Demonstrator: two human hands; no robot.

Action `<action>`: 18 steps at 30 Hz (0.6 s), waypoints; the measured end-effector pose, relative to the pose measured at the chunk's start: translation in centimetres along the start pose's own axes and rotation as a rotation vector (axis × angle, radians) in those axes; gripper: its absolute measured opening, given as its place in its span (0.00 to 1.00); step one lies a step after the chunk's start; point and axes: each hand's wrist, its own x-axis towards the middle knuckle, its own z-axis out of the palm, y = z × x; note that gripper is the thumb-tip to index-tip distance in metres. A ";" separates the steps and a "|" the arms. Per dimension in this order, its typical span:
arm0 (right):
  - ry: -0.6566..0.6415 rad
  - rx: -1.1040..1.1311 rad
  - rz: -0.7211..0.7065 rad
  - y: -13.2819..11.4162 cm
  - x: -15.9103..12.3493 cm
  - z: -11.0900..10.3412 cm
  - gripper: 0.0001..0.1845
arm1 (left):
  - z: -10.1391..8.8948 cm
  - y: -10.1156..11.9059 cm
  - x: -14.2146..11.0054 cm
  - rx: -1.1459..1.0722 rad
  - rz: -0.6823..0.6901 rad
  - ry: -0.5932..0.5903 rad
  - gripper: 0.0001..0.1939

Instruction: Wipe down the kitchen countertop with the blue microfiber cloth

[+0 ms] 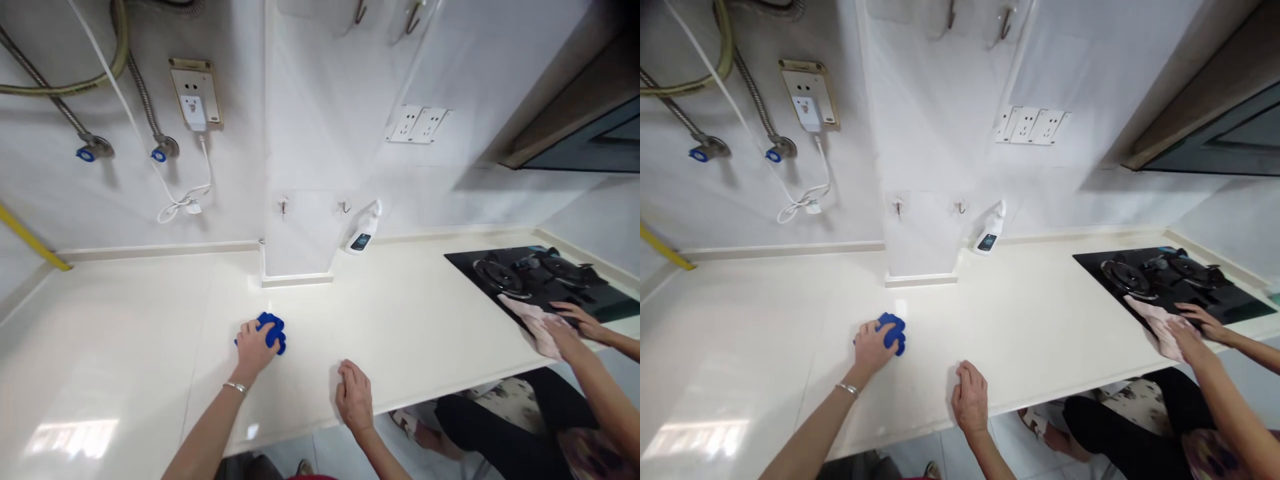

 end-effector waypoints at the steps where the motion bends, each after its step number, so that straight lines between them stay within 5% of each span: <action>1: 0.005 0.003 -0.004 -0.1 0.1 -0.1 0.19 | 0.4 1.7 -2.1 -0.001 0.012 -0.006 0.21; 5: -0.004 0.016 -0.022 -0.1 0.3 -0.8 0.18 | 1.7 7.2 -9.9 -0.055 0.079 -0.020 0.22; 9: -0.025 0.054 -0.033 0.4 0.1 -1.1 0.18 | 1.6 8.2 -14.9 -0.122 0.105 -0.038 0.22; 13: -0.027 0.085 -0.027 0.7 -0.2 -1.1 0.17 | -0.5 4.3 -17.2 -0.066 -0.007 -0.022 0.20; 18: -0.010 0.122 -0.049 0.7 -0.4 -1.4 0.17 | -5.2 -6.3 -20.5 0.105 -0.272 0.063 0.21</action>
